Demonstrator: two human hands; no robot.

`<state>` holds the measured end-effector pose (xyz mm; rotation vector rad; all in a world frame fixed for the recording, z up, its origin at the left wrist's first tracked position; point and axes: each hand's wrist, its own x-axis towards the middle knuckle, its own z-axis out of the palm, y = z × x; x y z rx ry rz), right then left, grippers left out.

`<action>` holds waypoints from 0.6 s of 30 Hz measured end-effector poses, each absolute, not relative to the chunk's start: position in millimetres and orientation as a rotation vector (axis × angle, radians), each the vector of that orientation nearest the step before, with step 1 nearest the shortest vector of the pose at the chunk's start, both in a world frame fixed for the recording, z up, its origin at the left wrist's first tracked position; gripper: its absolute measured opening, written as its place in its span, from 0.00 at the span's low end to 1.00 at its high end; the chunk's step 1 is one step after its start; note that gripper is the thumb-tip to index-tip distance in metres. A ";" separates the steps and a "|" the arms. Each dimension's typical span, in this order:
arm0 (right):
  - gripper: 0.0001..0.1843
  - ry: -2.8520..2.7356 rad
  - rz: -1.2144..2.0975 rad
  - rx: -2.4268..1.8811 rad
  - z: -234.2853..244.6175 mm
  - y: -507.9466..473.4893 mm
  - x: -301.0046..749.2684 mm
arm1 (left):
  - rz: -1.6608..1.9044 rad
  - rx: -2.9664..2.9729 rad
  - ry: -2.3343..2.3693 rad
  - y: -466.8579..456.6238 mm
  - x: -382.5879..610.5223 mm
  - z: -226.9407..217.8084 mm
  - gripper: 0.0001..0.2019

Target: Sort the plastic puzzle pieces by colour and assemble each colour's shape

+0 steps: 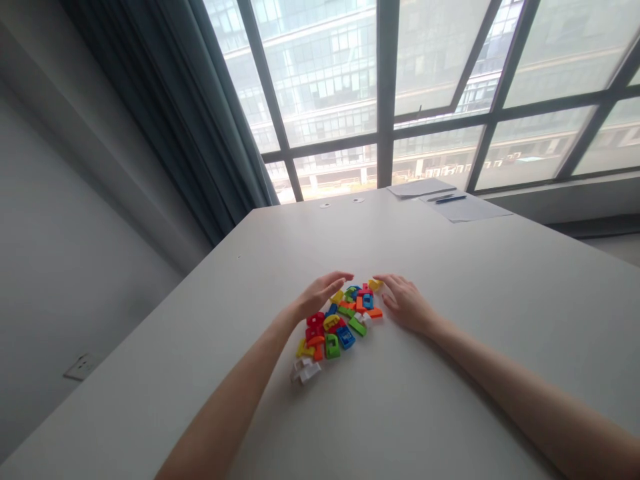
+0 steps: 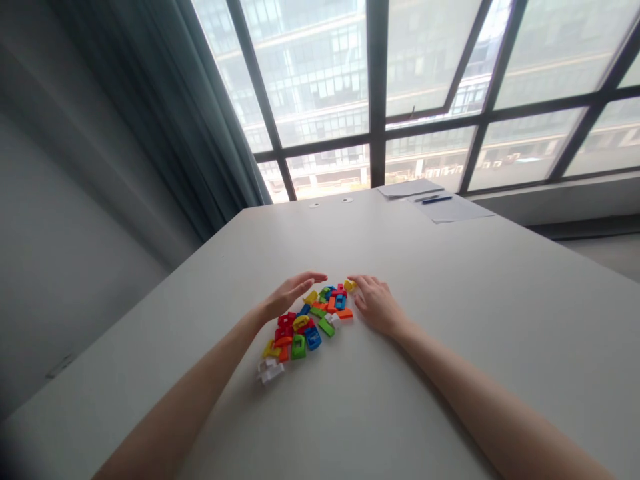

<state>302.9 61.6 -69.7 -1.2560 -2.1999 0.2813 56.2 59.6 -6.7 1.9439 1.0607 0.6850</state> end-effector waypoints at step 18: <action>0.14 -2.174 0.262 -1.288 -64.3 59.9 301.1 | 0.430 2.601 1.232 -17.2 24.4 -49.5 0.41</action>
